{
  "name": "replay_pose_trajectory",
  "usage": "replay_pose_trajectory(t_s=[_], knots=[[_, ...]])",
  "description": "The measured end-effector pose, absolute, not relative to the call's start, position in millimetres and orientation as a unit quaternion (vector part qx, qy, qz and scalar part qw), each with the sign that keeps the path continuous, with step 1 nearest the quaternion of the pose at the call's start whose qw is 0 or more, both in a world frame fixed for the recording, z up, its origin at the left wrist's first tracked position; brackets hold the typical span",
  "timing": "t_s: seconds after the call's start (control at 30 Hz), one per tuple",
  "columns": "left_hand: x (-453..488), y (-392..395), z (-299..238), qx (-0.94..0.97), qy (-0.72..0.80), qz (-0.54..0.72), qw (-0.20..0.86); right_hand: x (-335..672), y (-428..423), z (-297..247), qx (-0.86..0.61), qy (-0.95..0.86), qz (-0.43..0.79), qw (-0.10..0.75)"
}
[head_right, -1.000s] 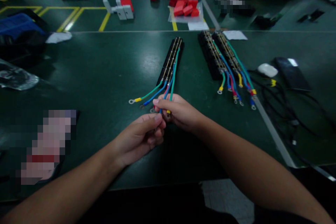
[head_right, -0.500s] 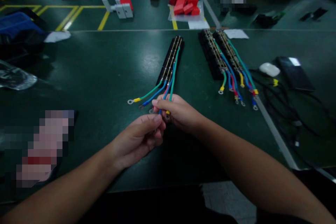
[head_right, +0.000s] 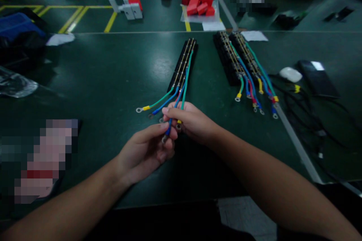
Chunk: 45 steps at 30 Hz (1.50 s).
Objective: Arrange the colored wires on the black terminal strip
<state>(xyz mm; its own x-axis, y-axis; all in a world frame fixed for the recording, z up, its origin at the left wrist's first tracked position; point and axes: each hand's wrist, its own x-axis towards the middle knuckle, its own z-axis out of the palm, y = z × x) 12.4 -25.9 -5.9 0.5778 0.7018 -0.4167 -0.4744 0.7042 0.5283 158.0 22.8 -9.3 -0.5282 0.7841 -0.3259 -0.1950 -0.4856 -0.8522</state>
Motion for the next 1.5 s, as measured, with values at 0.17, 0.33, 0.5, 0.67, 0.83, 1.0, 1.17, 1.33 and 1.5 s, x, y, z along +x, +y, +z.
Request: replay_pose_trajectory(t_s=[0.17, 0.33, 0.5, 0.67, 0.83, 1.0, 1.17, 1.33, 1.5], knots=[[14.5, -26.6, -8.5, 0.208, 0.317, 0.348, 0.857, 158.0, 23.1, -10.5, -0.377, -0.395, 0.774, 0.32], [13.2, -26.5, -8.5, 0.228, 0.327, 0.343, 0.851, 157.6, 22.7, -9.1, -0.376, -0.401, 0.772, 0.319], [11.3, -27.0, -6.9, 0.248, 0.316, 0.329, 0.855, 158.7, 22.6, -8.2, -0.364, -0.414, 0.774, 0.312], [12.3, -27.4, -8.5, 0.272, 0.333, 0.351, 0.832, 159.8, 22.8, -11.0, -0.368, -0.417, 0.766, 0.322], [11.2, -27.3, -7.2, 0.259, 0.326, 0.336, 0.845, 159.8, 22.7, -9.8, -0.373, -0.412, 0.768, 0.318], [11.4, -27.8, -7.8, 0.246, 0.318, 0.343, 0.849, 160.5, 23.7, -7.6, -0.373, -0.401, 0.776, 0.314], [13.1, -27.6, -9.1, 0.257, 0.326, 0.358, 0.837, 160.8, 23.9, -8.6, -0.37, -0.382, 0.786, 0.316], [11.7, -27.0, -7.0, 0.241, 0.315, 0.351, 0.848, 160.0, 23.4, -6.3, -0.371, -0.372, 0.79, 0.316], [11.6, -26.8, -6.8, 0.245, 0.319, 0.36, 0.841, 160.3, 22.6, -5.3, -0.363, -0.373, 0.794, 0.313]])
